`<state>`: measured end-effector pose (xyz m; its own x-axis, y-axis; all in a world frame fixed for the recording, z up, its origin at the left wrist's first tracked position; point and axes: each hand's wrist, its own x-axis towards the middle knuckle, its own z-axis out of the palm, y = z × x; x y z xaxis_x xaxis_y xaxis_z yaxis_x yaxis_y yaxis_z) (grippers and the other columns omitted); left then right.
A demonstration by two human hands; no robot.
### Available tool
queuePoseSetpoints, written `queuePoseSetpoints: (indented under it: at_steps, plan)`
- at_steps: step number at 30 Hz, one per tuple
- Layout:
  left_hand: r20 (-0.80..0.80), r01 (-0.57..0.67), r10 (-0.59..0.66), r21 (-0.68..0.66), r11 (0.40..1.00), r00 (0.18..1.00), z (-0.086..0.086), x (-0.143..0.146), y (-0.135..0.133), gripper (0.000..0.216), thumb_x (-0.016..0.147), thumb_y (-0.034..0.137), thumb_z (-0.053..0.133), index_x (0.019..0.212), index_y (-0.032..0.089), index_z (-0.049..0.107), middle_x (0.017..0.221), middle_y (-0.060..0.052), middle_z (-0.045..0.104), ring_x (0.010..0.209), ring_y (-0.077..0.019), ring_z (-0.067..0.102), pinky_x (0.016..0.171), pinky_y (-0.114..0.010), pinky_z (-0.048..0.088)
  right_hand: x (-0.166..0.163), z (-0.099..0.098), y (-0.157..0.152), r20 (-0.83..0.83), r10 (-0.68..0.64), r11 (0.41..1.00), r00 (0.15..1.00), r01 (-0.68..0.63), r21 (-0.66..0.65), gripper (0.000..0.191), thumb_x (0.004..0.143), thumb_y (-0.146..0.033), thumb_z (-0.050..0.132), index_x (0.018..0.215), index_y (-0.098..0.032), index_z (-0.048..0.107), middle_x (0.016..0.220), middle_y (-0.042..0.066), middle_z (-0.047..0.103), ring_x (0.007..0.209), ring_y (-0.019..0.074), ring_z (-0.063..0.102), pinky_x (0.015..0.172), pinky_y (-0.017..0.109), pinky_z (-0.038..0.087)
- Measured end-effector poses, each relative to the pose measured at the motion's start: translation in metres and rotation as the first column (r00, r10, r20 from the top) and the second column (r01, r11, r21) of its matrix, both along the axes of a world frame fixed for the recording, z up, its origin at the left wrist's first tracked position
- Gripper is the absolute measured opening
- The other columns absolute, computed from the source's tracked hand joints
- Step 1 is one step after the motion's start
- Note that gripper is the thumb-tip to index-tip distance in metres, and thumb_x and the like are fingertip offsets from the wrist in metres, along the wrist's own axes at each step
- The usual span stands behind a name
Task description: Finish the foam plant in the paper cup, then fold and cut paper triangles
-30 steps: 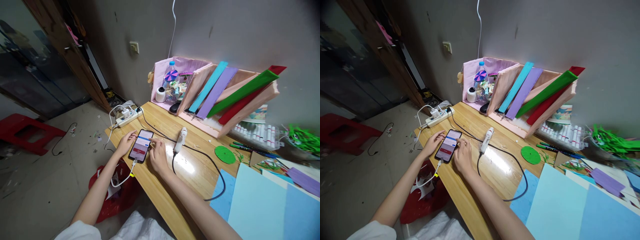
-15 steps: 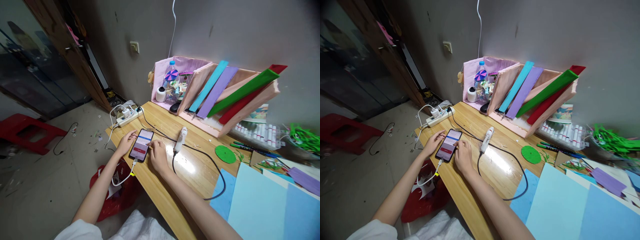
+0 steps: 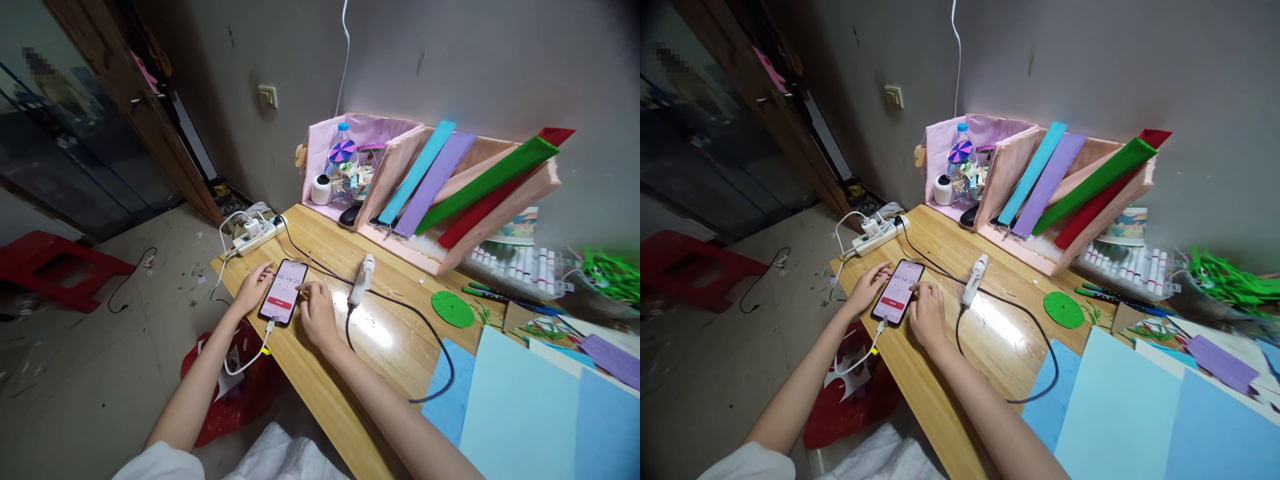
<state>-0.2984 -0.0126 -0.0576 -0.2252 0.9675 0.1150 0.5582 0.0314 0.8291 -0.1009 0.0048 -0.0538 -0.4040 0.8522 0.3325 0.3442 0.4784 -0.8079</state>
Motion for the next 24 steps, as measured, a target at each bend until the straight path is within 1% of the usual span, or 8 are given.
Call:
queuePoseSetpoints:
  at_steps: [24]
  plan:
    - [0.000, -0.001, 0.001, 0.000, 1.000, 1.000, 0.0008, 0.0008, -0.0001, 0.040, 0.086, 0.032, 0.041, 0.121, 0.016, 0.047, 0.102, -0.007, 0.059, 0.090, -0.0156, 0.056, 0.083, -0.030, 0.044, 0.0000, 0.0003, 0.0001, -0.003, 0.005, 1.000, 1.000, -0.005, -0.002, 0.029, 0.071, -0.003, 0.037, 0.094, -0.016, 0.050, 0.093, 0.009, 0.054, 0.093, 0.0230, 0.046, 0.084, 0.039, 0.039]
